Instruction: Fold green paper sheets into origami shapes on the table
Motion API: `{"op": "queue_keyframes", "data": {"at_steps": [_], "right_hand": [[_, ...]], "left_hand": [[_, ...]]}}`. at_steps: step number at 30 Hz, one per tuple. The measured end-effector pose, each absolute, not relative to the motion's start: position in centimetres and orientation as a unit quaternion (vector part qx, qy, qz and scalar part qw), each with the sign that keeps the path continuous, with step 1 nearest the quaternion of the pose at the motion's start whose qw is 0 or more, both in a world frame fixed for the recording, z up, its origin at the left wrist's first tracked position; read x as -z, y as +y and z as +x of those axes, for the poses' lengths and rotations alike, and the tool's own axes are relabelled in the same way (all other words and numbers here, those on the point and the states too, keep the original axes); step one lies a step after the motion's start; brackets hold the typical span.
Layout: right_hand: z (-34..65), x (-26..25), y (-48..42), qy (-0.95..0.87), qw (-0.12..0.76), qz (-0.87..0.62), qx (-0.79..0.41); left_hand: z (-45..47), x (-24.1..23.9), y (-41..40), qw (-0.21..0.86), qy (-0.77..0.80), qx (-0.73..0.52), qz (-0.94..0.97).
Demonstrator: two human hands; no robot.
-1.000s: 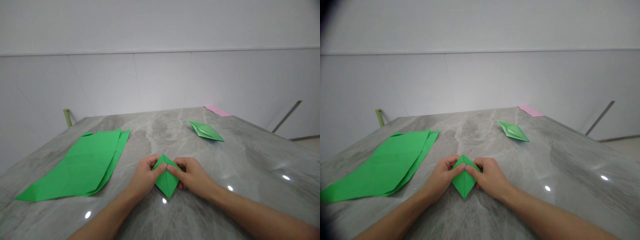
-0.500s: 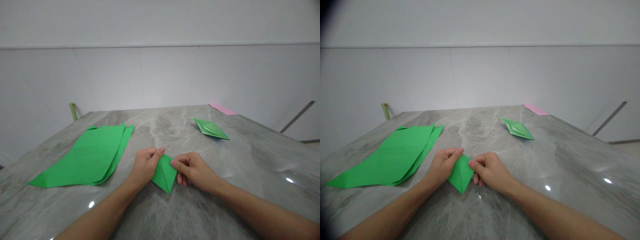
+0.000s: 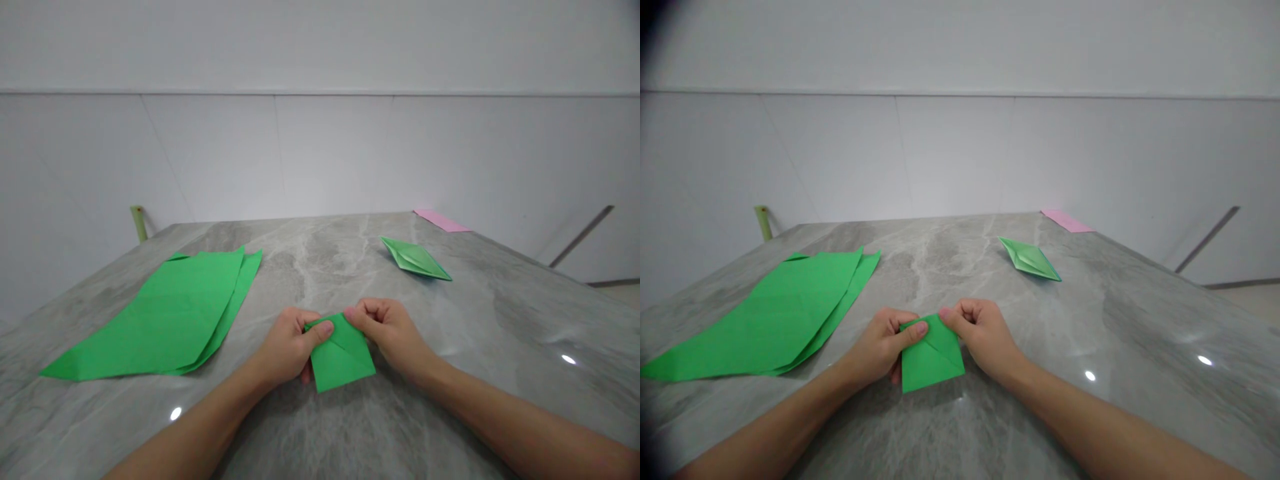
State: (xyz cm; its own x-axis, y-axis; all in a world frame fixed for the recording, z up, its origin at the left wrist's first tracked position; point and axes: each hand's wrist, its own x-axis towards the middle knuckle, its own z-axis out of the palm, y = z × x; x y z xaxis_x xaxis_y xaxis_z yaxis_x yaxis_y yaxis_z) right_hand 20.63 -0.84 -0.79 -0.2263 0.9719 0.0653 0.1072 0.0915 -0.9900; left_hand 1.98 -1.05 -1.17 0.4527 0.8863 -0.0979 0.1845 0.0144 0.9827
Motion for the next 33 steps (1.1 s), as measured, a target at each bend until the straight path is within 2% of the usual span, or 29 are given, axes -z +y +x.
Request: {"op": "queue_keyframes", "data": {"at_steps": [7,12,15,18,21,27,33], "right_hand": [[21.1,0.56,-0.8,-0.635,0.359,-0.427,-0.534],[21.09,0.96,-0.78,-0.59,0.39,-0.428,-0.562],[20.98,1.09,-0.61,-0.574,0.424,-0.449,-0.538],[20.96,1.17,-0.31,-0.546,0.471,-0.466,-0.513],[20.99,1.27,-0.13,-0.536,0.491,-0.463,-0.507],[20.94,1.42,-0.33,-0.564,0.491,-0.462,-0.478],[20.75,1.15,-0.6,-0.606,0.448,-0.469,-0.46]], "left_hand": [[1.36,0.47,-0.32,0.5,0.476,-0.381,0.615],[1.34,0.48,-0.05,0.421,0.507,-0.446,0.606],[1.44,0.51,-0.09,0.468,0.48,-0.432,0.603],[1.55,0.51,-0.24,0.563,0.416,-0.361,0.616],[1.7,0.57,-0.4,0.6,0.39,-0.303,0.629],[1.99,0.74,-0.6,0.614,0.38,-0.268,0.638],[2.25,0.41,-0.88,0.563,0.44,-0.32,0.622]]}}
